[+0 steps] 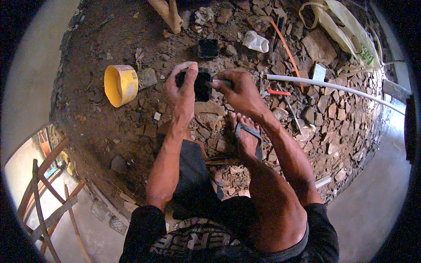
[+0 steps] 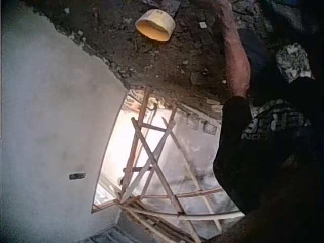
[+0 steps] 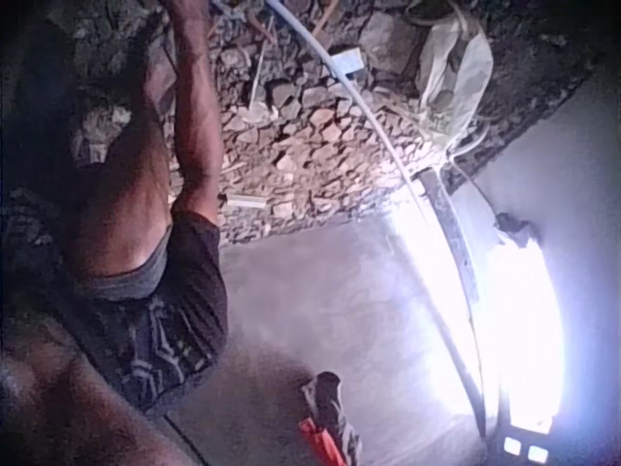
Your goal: The person uses a hammer and pliers to modify a black plastic fitting, then rubs a dark rectangular object against a white wall. The person then uses pliers to cut a white pipe and inserts it into the fitting.
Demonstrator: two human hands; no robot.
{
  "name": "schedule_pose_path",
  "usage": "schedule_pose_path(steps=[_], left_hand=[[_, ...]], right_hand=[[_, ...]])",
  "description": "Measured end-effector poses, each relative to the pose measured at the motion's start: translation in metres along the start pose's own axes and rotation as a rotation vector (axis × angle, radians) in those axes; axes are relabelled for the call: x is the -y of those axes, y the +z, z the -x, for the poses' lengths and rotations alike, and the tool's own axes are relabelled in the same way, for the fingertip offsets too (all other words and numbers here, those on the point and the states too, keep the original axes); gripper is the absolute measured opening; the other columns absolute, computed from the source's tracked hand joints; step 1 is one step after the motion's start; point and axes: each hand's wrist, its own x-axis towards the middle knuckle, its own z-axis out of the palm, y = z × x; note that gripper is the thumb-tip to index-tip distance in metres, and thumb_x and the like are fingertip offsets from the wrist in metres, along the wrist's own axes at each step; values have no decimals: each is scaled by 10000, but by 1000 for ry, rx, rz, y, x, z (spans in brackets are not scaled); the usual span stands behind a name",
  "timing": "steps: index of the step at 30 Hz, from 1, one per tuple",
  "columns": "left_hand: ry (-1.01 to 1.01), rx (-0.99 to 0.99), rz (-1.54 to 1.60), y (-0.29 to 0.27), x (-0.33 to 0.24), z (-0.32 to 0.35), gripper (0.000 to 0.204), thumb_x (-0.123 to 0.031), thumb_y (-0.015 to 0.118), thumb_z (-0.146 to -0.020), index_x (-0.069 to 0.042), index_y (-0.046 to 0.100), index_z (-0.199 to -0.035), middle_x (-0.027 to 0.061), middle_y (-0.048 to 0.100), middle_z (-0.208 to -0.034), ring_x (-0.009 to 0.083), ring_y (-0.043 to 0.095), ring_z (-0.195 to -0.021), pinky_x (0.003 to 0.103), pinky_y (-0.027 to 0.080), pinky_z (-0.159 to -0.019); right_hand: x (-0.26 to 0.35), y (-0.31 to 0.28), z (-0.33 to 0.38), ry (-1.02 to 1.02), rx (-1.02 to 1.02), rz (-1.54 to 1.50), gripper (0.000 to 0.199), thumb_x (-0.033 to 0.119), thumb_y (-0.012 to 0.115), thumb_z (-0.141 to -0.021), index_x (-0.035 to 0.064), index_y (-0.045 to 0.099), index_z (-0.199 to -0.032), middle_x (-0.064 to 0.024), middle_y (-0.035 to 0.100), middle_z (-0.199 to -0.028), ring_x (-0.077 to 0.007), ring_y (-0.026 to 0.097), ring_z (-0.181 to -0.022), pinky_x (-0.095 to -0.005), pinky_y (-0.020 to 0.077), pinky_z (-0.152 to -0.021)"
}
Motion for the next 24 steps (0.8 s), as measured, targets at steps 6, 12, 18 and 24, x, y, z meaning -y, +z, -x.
schedule_pose_path(steps=[6,12,18,24], left_hand=[[17,74,-57,5,0,-3,223,-241,686,-926,-34,691,-1010,21,672,-978,120,582,-926,280,454,-883],[-15,257,-148,3,4,-25,337,-309,680,-921,-27,641,-1101,54,658,-1026,146,580,-979,299,450,-913],[-46,533,-249,43,13,-60,577,-494,653,-921,-47,510,-1256,82,574,-1090,184,538,-1009,330,442,-912],[69,370,-424,21,82,-122,624,-330,691,-887,-106,417,-1402,143,457,-1321,279,420,-1268,409,320,-1099]], right_hand=[[3,-8,1,12,8,-58,311,255,683,-914,-54,657,-889,-95,625,-736,-144,524,-665,-356,437,-605],[-14,-33,-4,156,136,-177,507,311,731,-868,-25,615,-1231,-123,693,-1062,-181,639,-959,-328,513,-834],[-31,-69,-25,212,195,-415,701,341,738,-855,14,478,-1418,-130,630,-1271,-248,612,-1126,-371,478,-968],[-80,-86,-26,315,-55,-790,605,131,681,-904,14,412,-1433,-73,663,-1095,-174,628,-940,-339,510,-797]])
